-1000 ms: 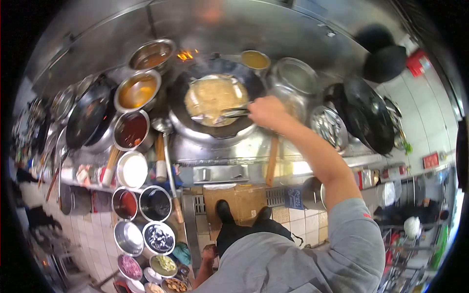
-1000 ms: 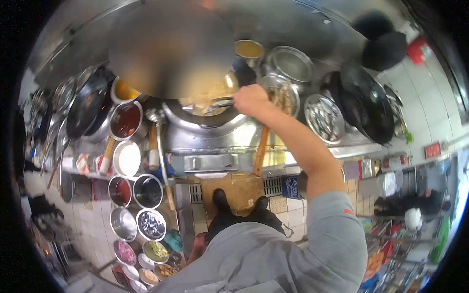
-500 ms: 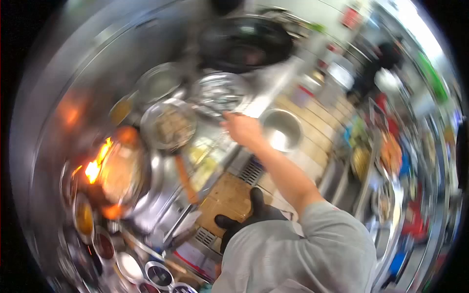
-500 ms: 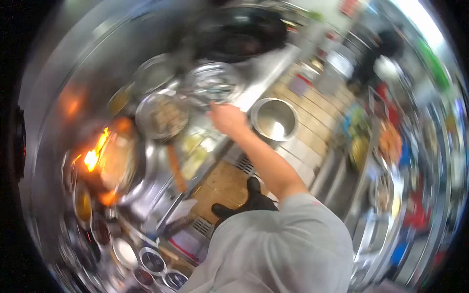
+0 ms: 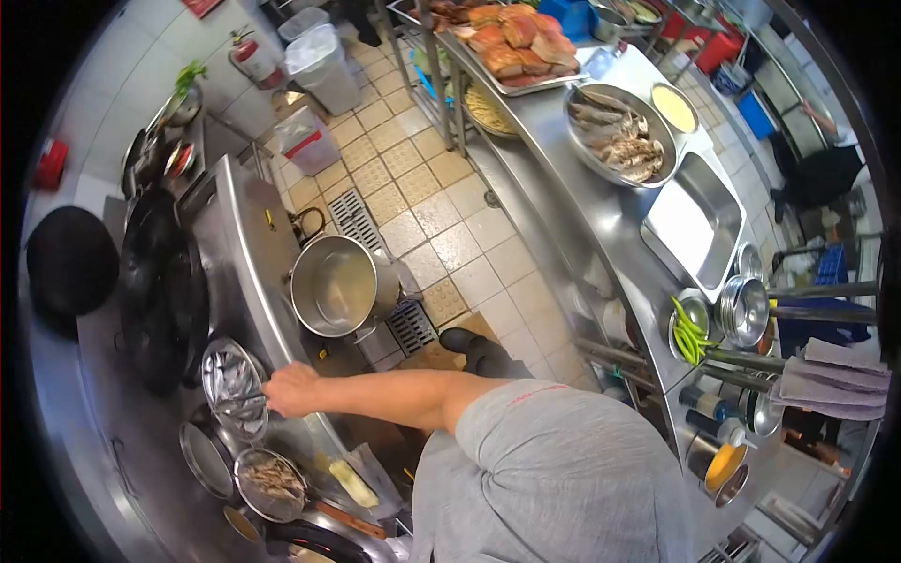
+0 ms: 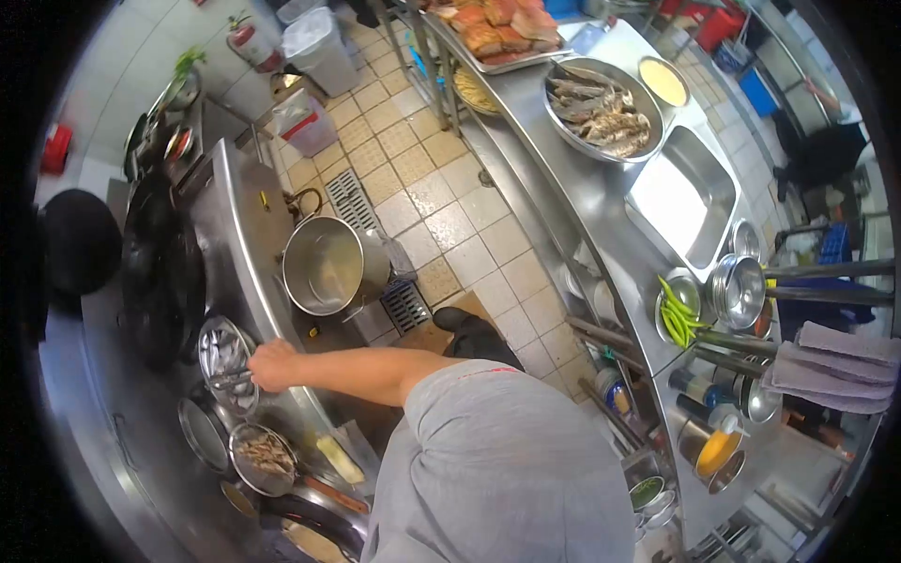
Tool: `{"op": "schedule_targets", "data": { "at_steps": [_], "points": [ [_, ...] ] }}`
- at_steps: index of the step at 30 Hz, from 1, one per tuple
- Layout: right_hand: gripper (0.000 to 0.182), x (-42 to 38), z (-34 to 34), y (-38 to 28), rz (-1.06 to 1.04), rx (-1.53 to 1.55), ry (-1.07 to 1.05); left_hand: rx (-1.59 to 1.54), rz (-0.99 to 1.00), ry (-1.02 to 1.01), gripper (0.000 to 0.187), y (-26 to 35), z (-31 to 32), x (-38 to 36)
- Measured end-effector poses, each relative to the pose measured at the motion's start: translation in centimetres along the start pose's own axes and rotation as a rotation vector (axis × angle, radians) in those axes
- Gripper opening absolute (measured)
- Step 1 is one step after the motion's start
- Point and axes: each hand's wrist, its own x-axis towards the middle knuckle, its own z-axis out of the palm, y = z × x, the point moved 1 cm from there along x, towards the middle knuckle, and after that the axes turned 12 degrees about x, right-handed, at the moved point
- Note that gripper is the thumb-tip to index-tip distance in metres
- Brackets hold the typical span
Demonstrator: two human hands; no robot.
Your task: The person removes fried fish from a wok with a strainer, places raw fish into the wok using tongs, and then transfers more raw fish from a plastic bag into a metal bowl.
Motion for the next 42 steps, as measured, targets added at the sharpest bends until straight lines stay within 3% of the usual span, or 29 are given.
{"op": "schedule_targets", "data": {
  "at_steps": [8, 11, 13, 15, 16, 17, 18, 19, 20, 21, 24, 25, 30, 35, 38, 42],
  "points": [
    [0.032, -0.3, -2.7, 1.0, 0.119, 0.158, 0.036, 0.119, -0.061, -0.081, 0.028, -0.7, 2.7, -1.9],
    [0.032, 0.7, -1.8, 2.2, 0.137, 0.085, -0.008, 0.103, -0.06, -0.063, 0.028, -3.0, 3.9, -4.3],
    [0.027, 0.5, -3.0, 1.5, -0.088, -0.243, -0.188, 0.087, -0.036, -0.02, 0.029, -6.5, 5.5, -6.9],
    [0.023, 2.6, 1.5, 7.4, -0.476, -0.328, 0.14, 0.059, -0.004, 0.039, 0.029, -10.3, 8.4, -9.2],
    [0.024, 2.4, -0.4, 6.1, -0.361, -0.406, 0.041, 0.007, -0.001, 0.08, 0.029, -12.0, 10.2, -10.0],
    [0.03, 3.1, -0.9, 7.0, -0.144, -0.148, 0.055, -0.122, -0.024, 0.116, 0.029, -13.7, 12.4, -10.8],
    [0.034, 1.5, -3.2, 2.4, 0.098, 0.124, 0.146, -0.309, -0.055, 0.155, 0.029, -15.3, 14.6, -11.1],
    [0.036, 2.8, -3.3, 4.4, 0.022, -0.049, 0.141, -0.508, -0.065, 0.196, 0.03, -17.1, 16.6, -11.3],
    [0.042, 3.0, -3.7, 3.4, 0.117, 0.056, 0.109, -0.582, -0.07, 0.237, 0.03, -18.4, 18.5, -11.6],
    [0.049, 5.3, -3.4, 8.5, -0.067, 0.011, 0.143, -0.563, -0.079, 0.272, 0.03, -19.0, 20.2, -12.0],
    [0.052, 6.4, -3.0, 5.3, 0.049, -0.044, 0.071, 0.263, -0.041, 0.27, 0.029, -15.6, 22.0, -17.3],
    [0.052, 6.8, -2.8, 4.4, 0.083, -0.068, 0.056, 0.288, -0.098, 0.22, 0.029, -14.3, 22.6, -19.2],
    [0.049, 12.2, -0.9, 3.8, 0.056, -0.199, -0.124, 0.073, -0.221, 0.32, 0.031, -14.1, 29.4, -21.7],
    [0.045, 18.7, -0.8, 2.0, 0.043, -0.362, -0.179, 0.218, -0.134, 0.454, 0.032, -10.5, 32.1, -19.7],
    [0.045, 23.9, 0.7, 4.0, 0.03, -0.479, -0.23, -0.272, -0.642, 0.448, 0.032, -3.7, 28.5, -19.7],
    [0.052, 28.5, 3.7, 2.1, 0.122, -0.643, -0.467, -0.368, -0.672, 0.496, 0.037, 0.5, 26.5, -18.9]
  ]
}}
